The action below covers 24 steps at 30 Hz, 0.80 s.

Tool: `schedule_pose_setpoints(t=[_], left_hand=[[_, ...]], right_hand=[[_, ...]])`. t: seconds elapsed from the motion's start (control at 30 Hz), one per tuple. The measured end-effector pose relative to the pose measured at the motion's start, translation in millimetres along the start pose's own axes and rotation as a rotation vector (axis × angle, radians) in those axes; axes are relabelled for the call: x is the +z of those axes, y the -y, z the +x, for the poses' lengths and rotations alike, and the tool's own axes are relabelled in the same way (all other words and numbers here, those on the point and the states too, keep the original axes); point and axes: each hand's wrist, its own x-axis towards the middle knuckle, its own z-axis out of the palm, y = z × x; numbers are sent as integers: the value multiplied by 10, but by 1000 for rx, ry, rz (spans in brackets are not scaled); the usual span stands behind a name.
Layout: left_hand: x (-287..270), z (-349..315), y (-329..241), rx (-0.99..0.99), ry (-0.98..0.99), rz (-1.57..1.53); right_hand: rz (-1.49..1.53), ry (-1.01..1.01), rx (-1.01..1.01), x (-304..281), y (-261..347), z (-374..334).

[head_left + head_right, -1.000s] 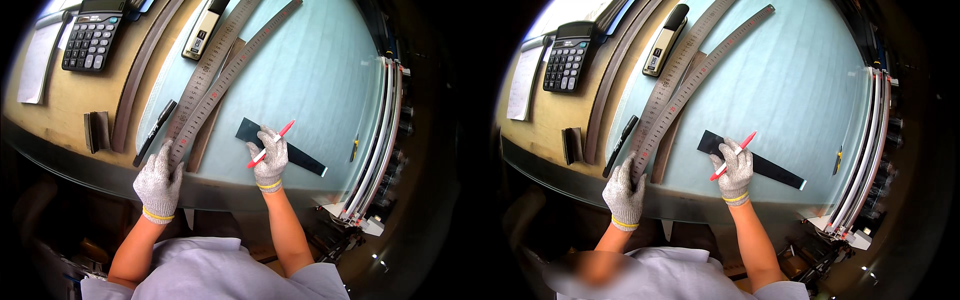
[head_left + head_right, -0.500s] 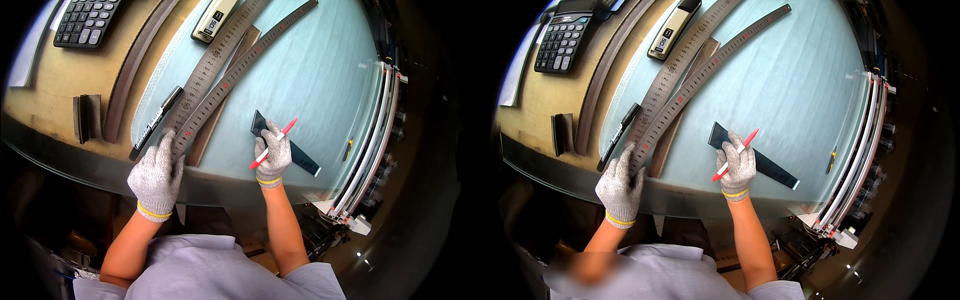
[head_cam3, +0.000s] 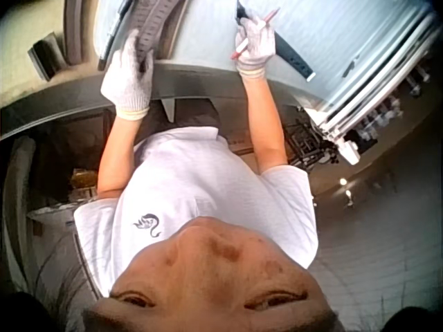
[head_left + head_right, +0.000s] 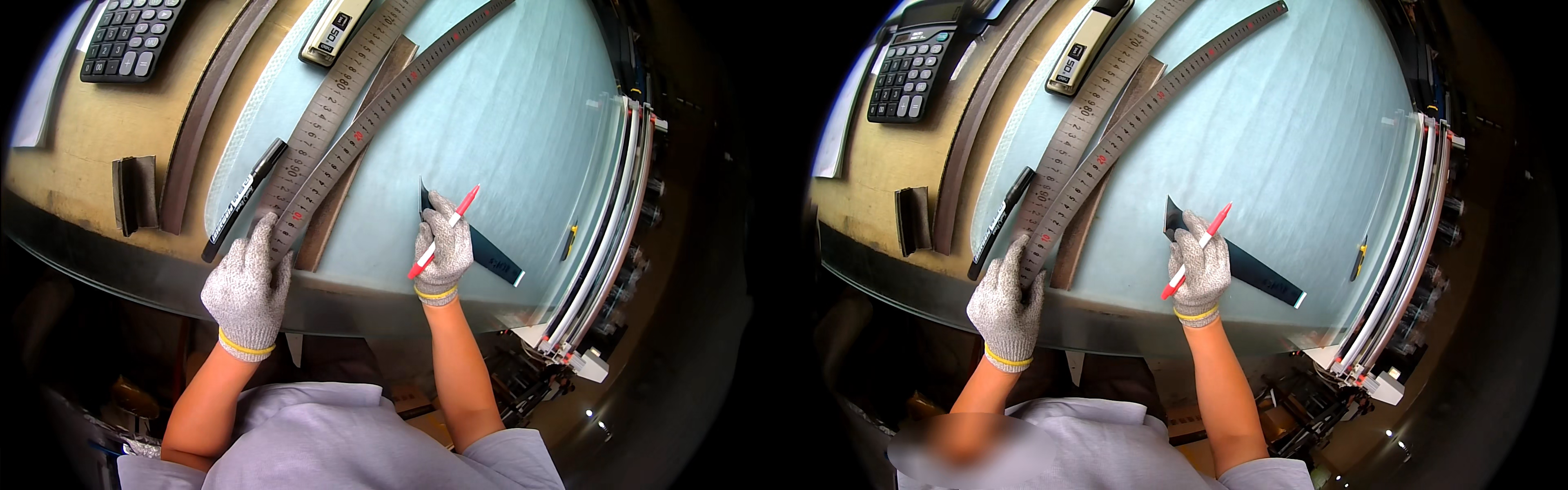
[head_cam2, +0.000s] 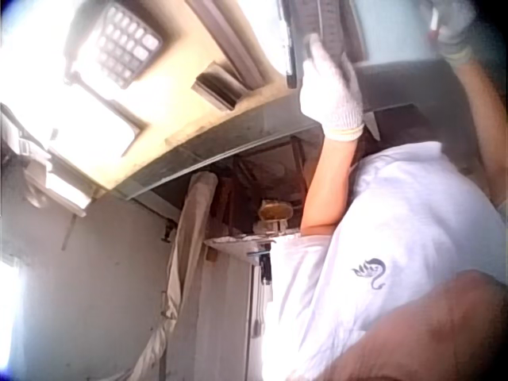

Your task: The person uses a utility knife and a metal ruler to score and cut a long, dark strip of material on a large glass table. They then measure and mark the strip with a red marker and ruler.

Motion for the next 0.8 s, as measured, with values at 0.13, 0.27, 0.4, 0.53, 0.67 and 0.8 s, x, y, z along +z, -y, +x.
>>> schedule_pose_setpoints(t=[0.13,0.27,0.4,0.53,0.67,0.8], left_hand=[[-11,-5,-21,-31,19,-5],[-19,-8,-26,-53,35,-3],[-18,0,-33,-50,33,-3],[-16,1,-33,-43,21,-6],[-5,-4,-27,-43,14,-11],[-8,-1,-27,-33,10,-8]], right_hand=[[-1,-12,11,8,-6,-13],[12,-17,21,21,0,-10],[20,-27,33,23,2,-21],[31,-30,27,21,2,-10],[30,-27,36,27,2,-17],[54,-40,30,41,-17,-30]])
